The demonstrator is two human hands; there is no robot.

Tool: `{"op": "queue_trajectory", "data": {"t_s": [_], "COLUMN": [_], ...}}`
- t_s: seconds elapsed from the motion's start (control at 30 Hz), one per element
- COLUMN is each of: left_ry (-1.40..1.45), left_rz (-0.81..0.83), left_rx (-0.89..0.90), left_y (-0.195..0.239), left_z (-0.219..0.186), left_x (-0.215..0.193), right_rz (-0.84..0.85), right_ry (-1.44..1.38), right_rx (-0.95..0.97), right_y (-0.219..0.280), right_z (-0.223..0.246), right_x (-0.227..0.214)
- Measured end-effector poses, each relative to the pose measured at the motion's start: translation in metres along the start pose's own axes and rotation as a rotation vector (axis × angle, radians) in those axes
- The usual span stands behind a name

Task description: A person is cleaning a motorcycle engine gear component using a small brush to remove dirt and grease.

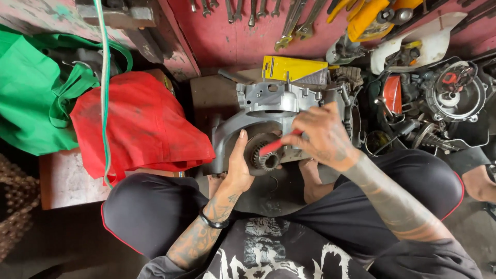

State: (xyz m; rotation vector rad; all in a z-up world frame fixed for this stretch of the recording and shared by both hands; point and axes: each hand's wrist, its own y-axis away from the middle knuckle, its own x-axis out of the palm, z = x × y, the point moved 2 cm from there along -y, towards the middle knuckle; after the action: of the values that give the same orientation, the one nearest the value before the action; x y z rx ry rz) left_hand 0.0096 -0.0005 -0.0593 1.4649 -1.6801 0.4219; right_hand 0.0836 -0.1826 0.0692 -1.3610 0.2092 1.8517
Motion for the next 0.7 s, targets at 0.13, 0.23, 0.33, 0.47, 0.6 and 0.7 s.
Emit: {"op": "queue_trajectory", "data": {"t_s": [0.13,0.23,0.33,0.47,0.6,0.7], "left_ry": [-0.010,0.059,0.096,0.081,0.006,-0.029], "left_rz": [0.022,0.027,0.053,0.003,-0.057,-0.063], "left_rx": [0.033,0.018,0.003,-0.012,0.029,0.046], "left_y": [0.008,-0.002,0.002,0.008,0.016,0.022], "left_z": [-0.028,-0.015,-0.018,-0.012,-0.016,-0.022], "left_x": [0.027,0.010,0.015,0.021,0.036,0.046], "right_rz": [-0.024,0.012,-0.040,-0.013,-0.014,-0.014], "right_ry": [0.034,-0.054,0.024,0.026,0.045,0.033], "right_rx": [-0.014,0.003,-0.006,-0.042,-0.055,-0.057], "right_y": [0.002,0.000,-0.001,-0.005,-0.002,0.003], "right_z": [-0.012,-0.002,-0.011,-0.002,-0.002,-0.004], "right_x": [0.003,0.001,0.000,-0.004,-0.002,0.002]}}
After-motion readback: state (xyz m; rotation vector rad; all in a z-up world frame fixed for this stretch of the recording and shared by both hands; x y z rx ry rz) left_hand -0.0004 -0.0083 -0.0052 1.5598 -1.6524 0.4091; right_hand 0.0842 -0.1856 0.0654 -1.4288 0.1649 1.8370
